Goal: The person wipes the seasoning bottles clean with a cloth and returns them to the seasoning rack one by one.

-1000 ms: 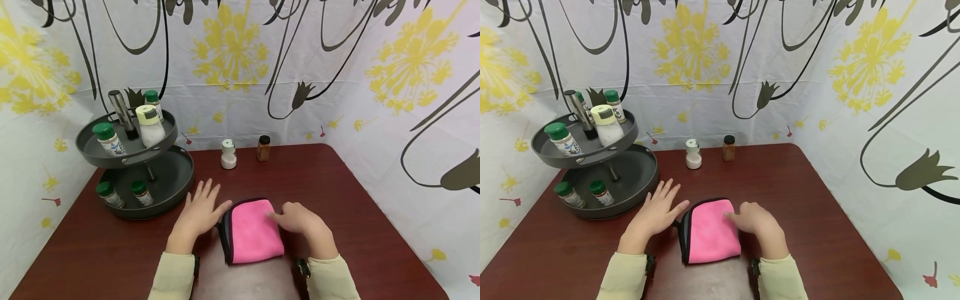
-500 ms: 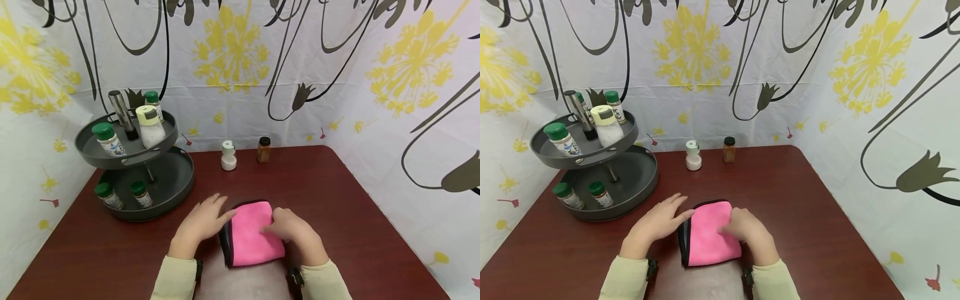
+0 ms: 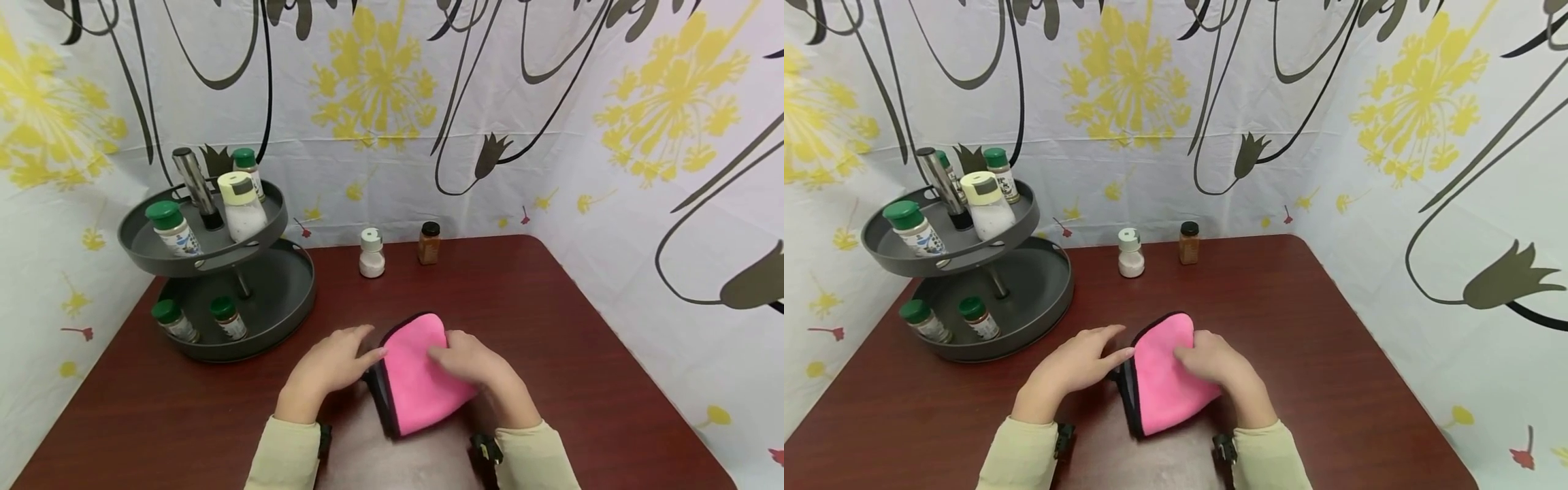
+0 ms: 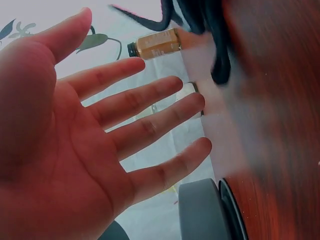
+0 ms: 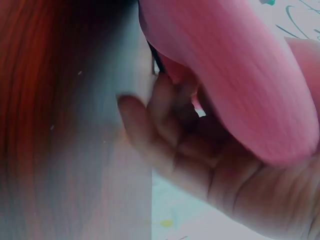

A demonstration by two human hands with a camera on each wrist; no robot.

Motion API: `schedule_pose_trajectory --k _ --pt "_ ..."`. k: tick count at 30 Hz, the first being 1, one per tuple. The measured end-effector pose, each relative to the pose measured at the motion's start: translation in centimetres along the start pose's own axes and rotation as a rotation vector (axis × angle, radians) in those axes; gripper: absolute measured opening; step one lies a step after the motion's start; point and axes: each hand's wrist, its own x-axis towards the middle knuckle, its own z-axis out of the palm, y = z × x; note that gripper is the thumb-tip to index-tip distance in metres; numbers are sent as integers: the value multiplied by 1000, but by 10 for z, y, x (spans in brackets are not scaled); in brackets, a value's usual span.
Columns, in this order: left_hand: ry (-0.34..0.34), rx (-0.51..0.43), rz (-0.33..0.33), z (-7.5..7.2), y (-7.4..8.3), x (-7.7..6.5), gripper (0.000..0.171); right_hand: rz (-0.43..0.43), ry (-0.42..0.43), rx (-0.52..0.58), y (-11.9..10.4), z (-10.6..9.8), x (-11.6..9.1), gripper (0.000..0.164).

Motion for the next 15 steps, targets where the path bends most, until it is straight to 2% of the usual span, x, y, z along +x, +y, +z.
schedule_pose_trajectory --k 2,7,11,15 --pt "-9 -15 9 0 0 0 68 3 -16 113 -2 -1 -1 19" --pt "-21 -90 80 -1 3 1 69 -22 -123 438 -7 -9 -7 18" --pt "-6 -232 123 -3 9 -1 72 -62 -182 640 -9 -18 -13 20" --pt "14 -358 143 -5 16 -5 73 -58 -197 801 -8 -26 -16 20"
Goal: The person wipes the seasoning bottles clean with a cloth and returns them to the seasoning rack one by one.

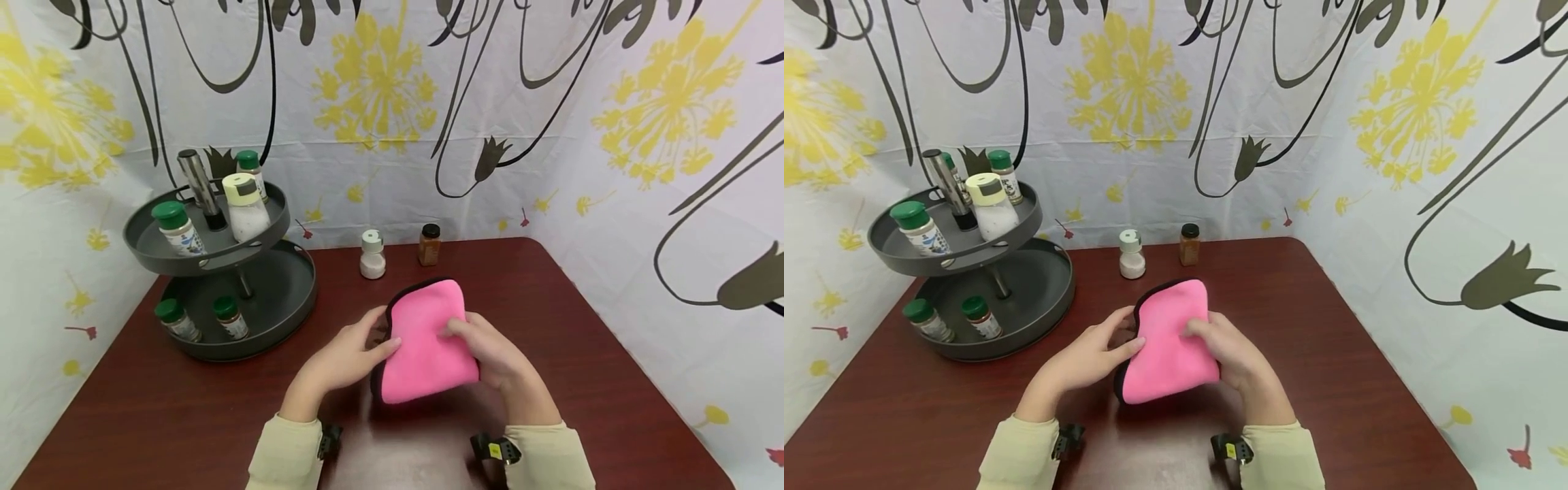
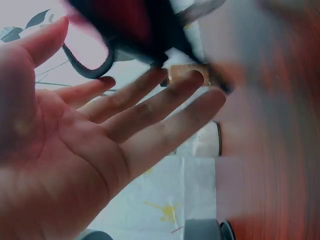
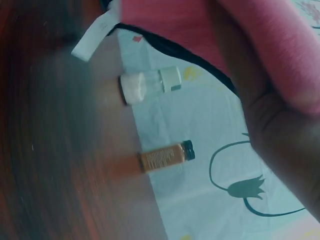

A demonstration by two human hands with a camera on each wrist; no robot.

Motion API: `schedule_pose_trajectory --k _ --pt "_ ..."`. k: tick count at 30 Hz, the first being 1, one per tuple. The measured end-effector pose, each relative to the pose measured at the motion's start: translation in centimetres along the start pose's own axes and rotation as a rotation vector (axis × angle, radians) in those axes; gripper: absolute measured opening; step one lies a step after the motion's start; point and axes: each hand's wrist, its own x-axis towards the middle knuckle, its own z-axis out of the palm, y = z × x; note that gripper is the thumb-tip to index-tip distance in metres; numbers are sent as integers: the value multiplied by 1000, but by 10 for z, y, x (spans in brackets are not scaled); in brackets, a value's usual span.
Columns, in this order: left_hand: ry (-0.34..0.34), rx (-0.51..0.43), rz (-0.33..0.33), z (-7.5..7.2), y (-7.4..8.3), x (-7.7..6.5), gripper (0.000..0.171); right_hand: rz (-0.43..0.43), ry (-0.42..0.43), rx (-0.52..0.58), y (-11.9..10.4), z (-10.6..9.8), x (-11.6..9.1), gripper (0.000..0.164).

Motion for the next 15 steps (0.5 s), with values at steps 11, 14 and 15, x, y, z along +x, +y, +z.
schedule_pose_trajectory --k 11,14,15 --pt "94 -184 -32 -6 2 12 64 -26 67 416 -3 -17 -1 26" --pt "154 -210 -65 -11 -3 26 61 -60 72 542 -4 -21 -2 26" --pt "178 -217 -79 -13 -5 33 60 -77 70 588 -4 -23 -2 25"
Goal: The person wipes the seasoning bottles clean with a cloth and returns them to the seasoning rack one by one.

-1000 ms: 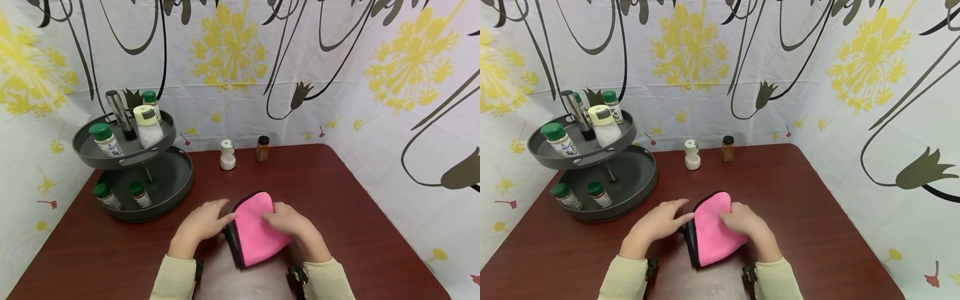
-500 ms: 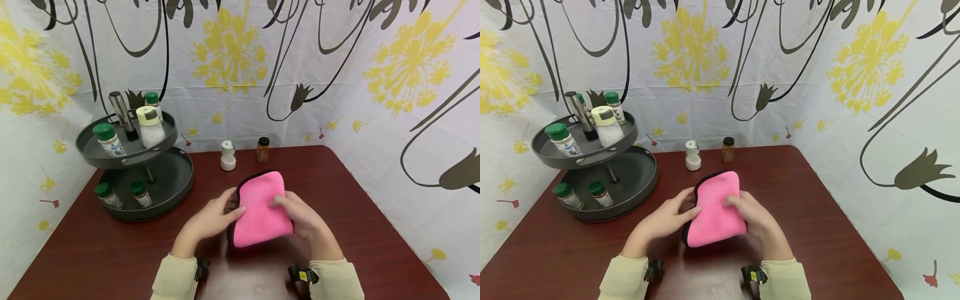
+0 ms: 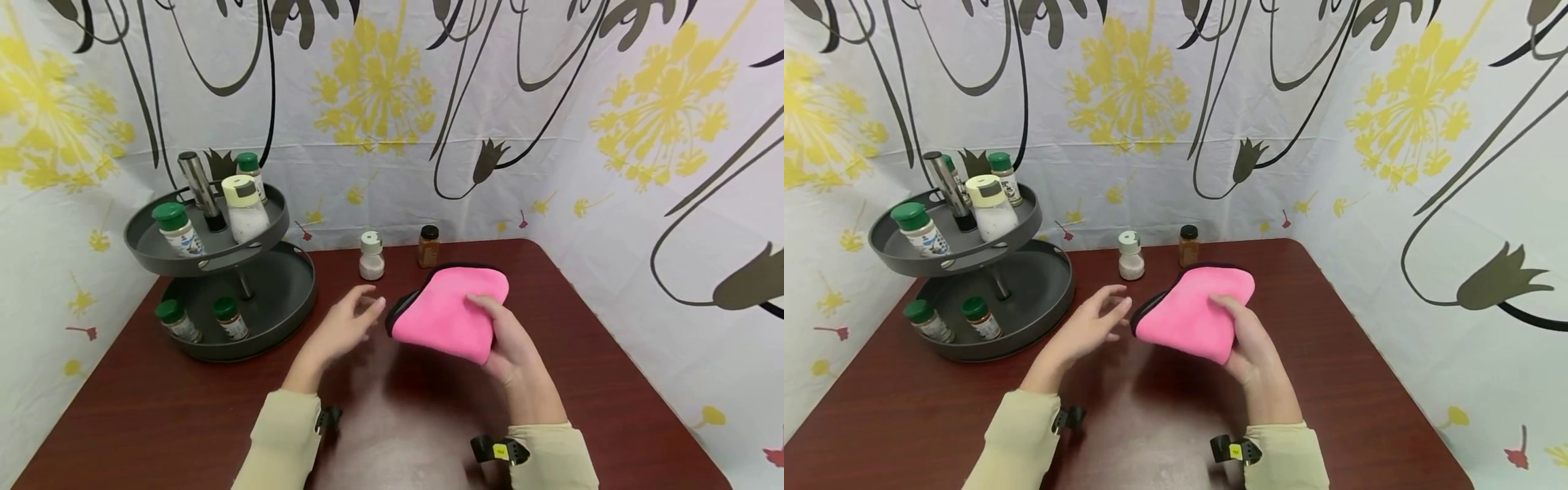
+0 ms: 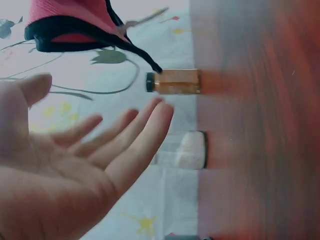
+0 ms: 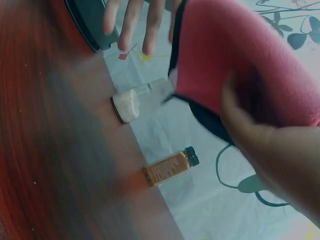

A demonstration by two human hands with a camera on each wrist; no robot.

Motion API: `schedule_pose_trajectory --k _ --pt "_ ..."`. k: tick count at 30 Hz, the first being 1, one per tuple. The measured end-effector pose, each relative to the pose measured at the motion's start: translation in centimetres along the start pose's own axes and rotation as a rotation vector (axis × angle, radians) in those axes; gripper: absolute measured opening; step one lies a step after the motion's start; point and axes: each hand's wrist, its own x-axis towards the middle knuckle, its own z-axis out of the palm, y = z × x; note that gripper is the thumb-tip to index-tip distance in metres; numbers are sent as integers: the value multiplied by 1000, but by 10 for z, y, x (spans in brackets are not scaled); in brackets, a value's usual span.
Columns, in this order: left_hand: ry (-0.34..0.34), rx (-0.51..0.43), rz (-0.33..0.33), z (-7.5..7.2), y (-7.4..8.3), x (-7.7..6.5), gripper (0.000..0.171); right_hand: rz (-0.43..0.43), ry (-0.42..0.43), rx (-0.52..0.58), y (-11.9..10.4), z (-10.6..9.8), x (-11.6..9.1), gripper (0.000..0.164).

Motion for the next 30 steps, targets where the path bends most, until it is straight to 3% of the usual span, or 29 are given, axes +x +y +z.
schedule_pose_trajectory --k 5,9,15,21,27,30 --pt "123 -28 -82 -6 5 40 55 -80 -31 210 -4 -10 -3 20" --pt "194 -8 -158 -8 15 72 57 -130 -26 301 -7 -18 -7 21" --pt "318 39 -170 -5 18 113 66 -200 -10 387 -10 -23 -12 20" --pt "324 25 -164 4 18 139 85 -242 1 424 -11 -21 -13 28" --pt "290 99 -210 11 7 154 96 -255 -19 441 -9 -22 -19 33" --pt "316 123 -212 14 2 159 95 -267 -65 454 -9 -23 -23 31"
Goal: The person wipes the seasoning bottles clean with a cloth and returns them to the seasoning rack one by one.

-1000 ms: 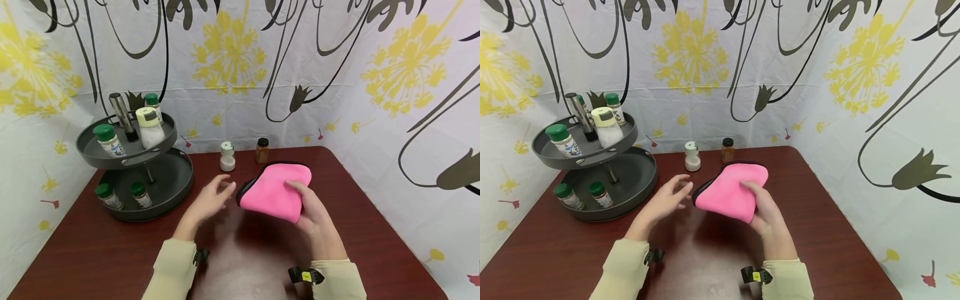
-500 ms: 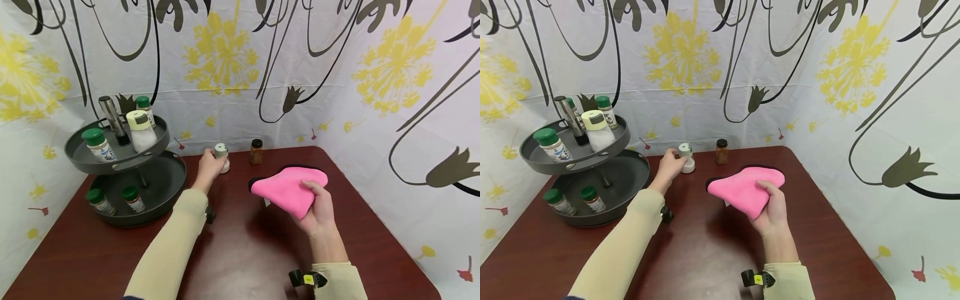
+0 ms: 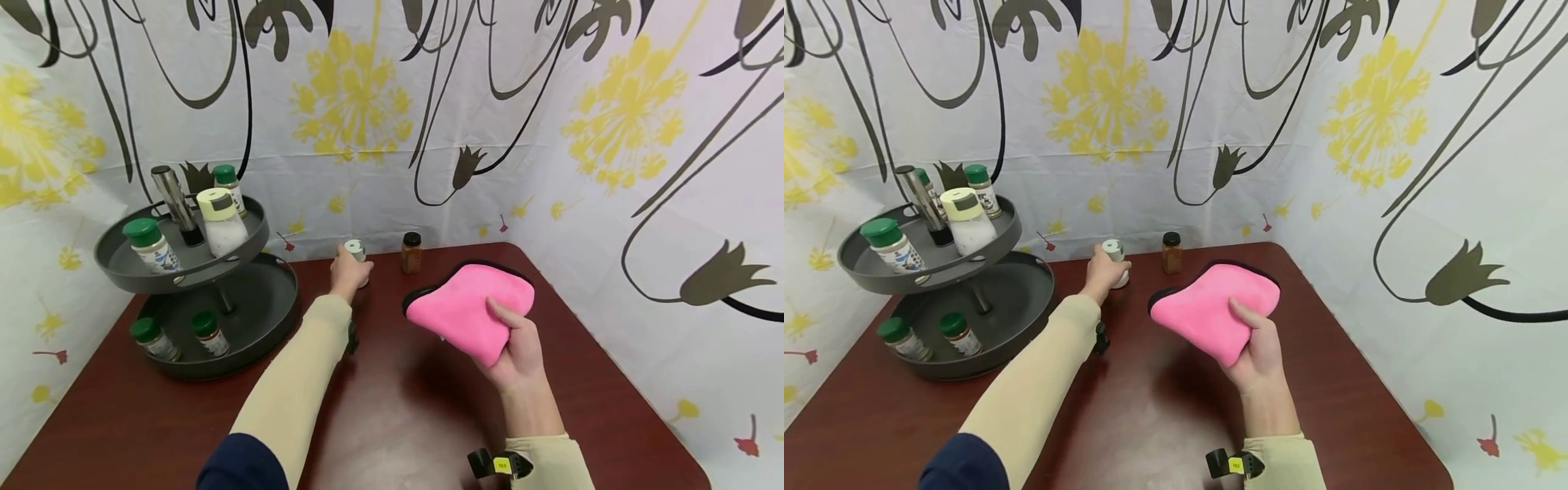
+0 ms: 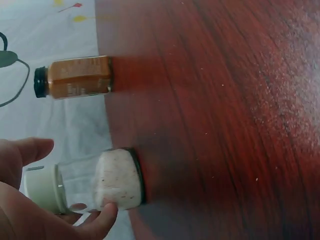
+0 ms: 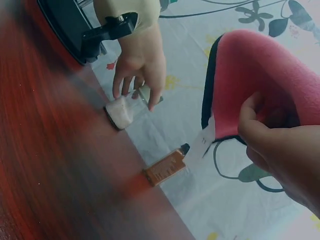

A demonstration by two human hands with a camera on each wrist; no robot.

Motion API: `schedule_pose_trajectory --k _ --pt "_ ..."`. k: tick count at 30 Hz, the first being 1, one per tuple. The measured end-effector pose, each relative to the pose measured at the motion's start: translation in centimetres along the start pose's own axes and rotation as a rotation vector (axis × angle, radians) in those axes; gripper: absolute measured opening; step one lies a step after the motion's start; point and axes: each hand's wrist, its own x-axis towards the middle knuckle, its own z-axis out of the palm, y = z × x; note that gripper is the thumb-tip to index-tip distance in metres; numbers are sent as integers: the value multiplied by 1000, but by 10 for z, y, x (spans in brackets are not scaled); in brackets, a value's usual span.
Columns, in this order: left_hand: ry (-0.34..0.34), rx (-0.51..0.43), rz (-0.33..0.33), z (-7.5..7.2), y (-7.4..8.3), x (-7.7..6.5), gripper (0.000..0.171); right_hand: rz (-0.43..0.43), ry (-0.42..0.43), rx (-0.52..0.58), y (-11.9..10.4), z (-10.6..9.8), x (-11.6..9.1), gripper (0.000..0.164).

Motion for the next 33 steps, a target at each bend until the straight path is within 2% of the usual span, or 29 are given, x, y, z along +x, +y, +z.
schedule_pose_trajectory --k 4,10,16,20,23,26,30,33 --pt "47 15 4 2 -6 2 86 24 -53 8 0 -1 -3 26" --pt "53 67 6 -2 -14 1 74 61 -90 -13 3 3 -2 21" --pt "46 90 47 -4 -19 -3 78 62 -64 -54 6 4 2 25" --pt "20 21 106 -8 -18 -12 76 39 -32 -66 9 4 5 27" --pt "-9 -47 176 -14 -12 -26 74 16 -7 -72 11 4 8 28" --pt "-26 -122 229 -25 -1 -45 70 1 10 -78 13 5 10 29" --pt "-78 -270 252 -45 15 -79 69 -20 19 -89 16 8 10 32" --pt "-130 -353 254 -58 21 -107 71 -16 7 -91 19 10 11 34"
